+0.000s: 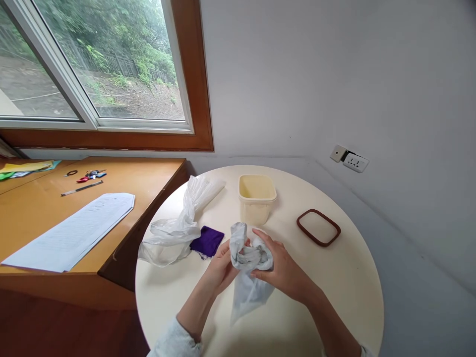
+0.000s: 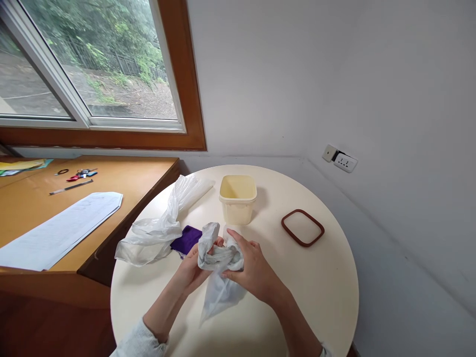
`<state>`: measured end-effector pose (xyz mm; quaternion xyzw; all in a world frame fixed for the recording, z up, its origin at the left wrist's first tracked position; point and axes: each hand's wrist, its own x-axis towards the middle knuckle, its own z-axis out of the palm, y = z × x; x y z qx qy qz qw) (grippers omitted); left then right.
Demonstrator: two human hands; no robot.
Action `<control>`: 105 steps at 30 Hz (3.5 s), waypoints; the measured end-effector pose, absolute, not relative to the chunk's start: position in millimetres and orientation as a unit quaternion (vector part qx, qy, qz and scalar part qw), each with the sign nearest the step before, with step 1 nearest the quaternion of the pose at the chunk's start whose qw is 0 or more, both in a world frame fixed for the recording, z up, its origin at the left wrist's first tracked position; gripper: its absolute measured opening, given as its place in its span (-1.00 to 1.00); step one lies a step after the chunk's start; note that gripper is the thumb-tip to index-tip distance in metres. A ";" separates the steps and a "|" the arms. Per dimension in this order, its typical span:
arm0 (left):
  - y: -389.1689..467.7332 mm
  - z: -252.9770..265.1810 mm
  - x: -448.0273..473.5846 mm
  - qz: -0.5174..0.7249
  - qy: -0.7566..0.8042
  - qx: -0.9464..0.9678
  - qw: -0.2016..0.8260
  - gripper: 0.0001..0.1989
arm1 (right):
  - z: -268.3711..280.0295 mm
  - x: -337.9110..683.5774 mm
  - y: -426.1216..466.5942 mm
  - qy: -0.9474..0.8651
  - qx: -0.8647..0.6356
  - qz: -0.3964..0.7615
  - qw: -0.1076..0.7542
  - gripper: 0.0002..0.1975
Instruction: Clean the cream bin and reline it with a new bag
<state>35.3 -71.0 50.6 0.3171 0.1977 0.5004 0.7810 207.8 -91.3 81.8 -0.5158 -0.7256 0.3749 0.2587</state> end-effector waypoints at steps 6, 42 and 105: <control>-66.5 57.7 31.1 0.535 0.131 0.239 0.800 -0.81 | 72.5 201.2 -92.0 -0.704 -0.561 0.354 0.256 -0.26; -50.9 22.1 44.1 0.449 0.347 0.167 0.806 -0.89 | 127.0 352.6 87.2 -0.530 -0.694 0.082 0.480 -0.78; -52.7 11.5 42.6 0.500 0.344 0.215 0.765 -0.64 | -19.7 233.5 18.6 -0.377 -0.590 0.341 0.627 -0.71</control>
